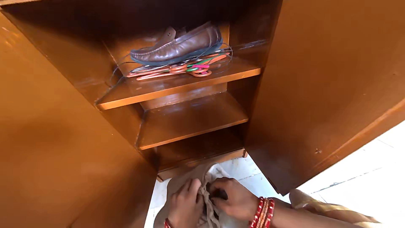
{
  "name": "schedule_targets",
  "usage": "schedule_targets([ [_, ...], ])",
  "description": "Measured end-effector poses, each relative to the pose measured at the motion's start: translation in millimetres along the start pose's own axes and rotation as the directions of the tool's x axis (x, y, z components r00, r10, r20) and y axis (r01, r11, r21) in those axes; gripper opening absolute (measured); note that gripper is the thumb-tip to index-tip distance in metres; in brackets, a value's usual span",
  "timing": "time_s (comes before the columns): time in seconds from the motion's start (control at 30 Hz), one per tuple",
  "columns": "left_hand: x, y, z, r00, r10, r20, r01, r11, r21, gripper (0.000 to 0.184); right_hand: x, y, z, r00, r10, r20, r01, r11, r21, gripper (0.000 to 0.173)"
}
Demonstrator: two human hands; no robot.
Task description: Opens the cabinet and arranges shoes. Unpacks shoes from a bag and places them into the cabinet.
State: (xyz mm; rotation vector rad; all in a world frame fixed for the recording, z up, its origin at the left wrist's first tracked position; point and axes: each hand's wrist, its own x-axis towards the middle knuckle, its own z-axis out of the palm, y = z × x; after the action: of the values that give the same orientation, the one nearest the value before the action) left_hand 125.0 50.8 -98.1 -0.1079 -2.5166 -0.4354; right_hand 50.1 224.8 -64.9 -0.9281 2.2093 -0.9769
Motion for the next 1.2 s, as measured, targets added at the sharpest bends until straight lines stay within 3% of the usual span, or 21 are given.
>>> schedule_targets([
  [0.1,15,-7,8,0.989,0.087,-0.121,-0.081,0.996,0.047,0.01,12,0,-6,0.989,0.005,0.145,-0.027,0.988,0.15,0.028],
  [0.17,29,-10,11,0.975,0.13,-0.18,-0.118,0.99,0.075,0.007,21,1,-9,0.994,-0.032,0.101,0.008,0.974,0.228,0.023],
  [0.3,65,-10,6,0.958,0.146,-0.248,-0.136,0.989,0.058,0.006,34,3,-13,0.965,-0.146,-0.22,0.201,0.945,0.256,0.018],
  [0.47,100,-1,1,0.921,0.166,-0.353,-0.175,0.984,0.006,0.008,32,-7,-24,0.777,-0.267,-0.57,0.406,0.905,0.13,0.016],
  [0.5,103,-1,1,0.927,0.16,-0.339,-0.179,0.984,-0.025,0.008,31,-9,-25,0.762,-0.258,-0.594,0.397,0.911,0.112,0.016],
  [0.57,107,-6,5,0.964,0.147,-0.221,-0.171,0.981,-0.092,0.01,30,-10,-30,0.84,-0.14,-0.524,0.252,0.956,0.15,0.018],
  [0.63,102,-12,11,0.997,0.062,0.051,-0.051,0.98,-0.191,0.014,35,2,-30,0.932,0.055,-0.358,0.034,0.971,0.238,0.019],
  [0.7,99,-17,14,0.95,-0.013,0.312,0.093,0.966,-0.243,0.022,42,19,-23,0.94,0.179,-0.292,-0.083,0.946,0.314,0.016],
  [0.73,98,-16,13,0.936,-0.016,0.352,0.11,0.962,-0.251,0.026,45,24,-20,0.932,0.189,-0.31,-0.079,0.939,0.336,0.013],
  [0.9,82,11,-12,0.969,0.108,0.222,-0.055,0.971,-0.232,0.022,44,29,-20,0.916,0.168,-0.365,-0.018,0.924,0.381,0.008],
  [0.97,81,25,-19,0.956,0.088,0.281,-0.05,0.989,-0.139,0.017,43,27,-19,0.918,0.188,-0.349,-0.023,0.904,0.427,0.011],
  [1.03,82,28,-18,0.932,0.037,0.361,-0.013,0.997,-0.071,0.017,40,21,-21,0.928,0.222,-0.299,-0.036,0.853,0.521,0.025],
  [1.1,80,20,-10,0.936,0.063,0.346,-0.016,0.991,-0.136,0.015,36,17,-23,0.932,0.254,-0.26,-0.052,0.801,0.597,0.036],
  [1.2,80,4,-1,0.949,0.076,0.304,0.038,0.935,-0.352,0.015,29,18,-28,0.938,0.229,-0.261,-0.017,0.782,0.623,0.034],
])
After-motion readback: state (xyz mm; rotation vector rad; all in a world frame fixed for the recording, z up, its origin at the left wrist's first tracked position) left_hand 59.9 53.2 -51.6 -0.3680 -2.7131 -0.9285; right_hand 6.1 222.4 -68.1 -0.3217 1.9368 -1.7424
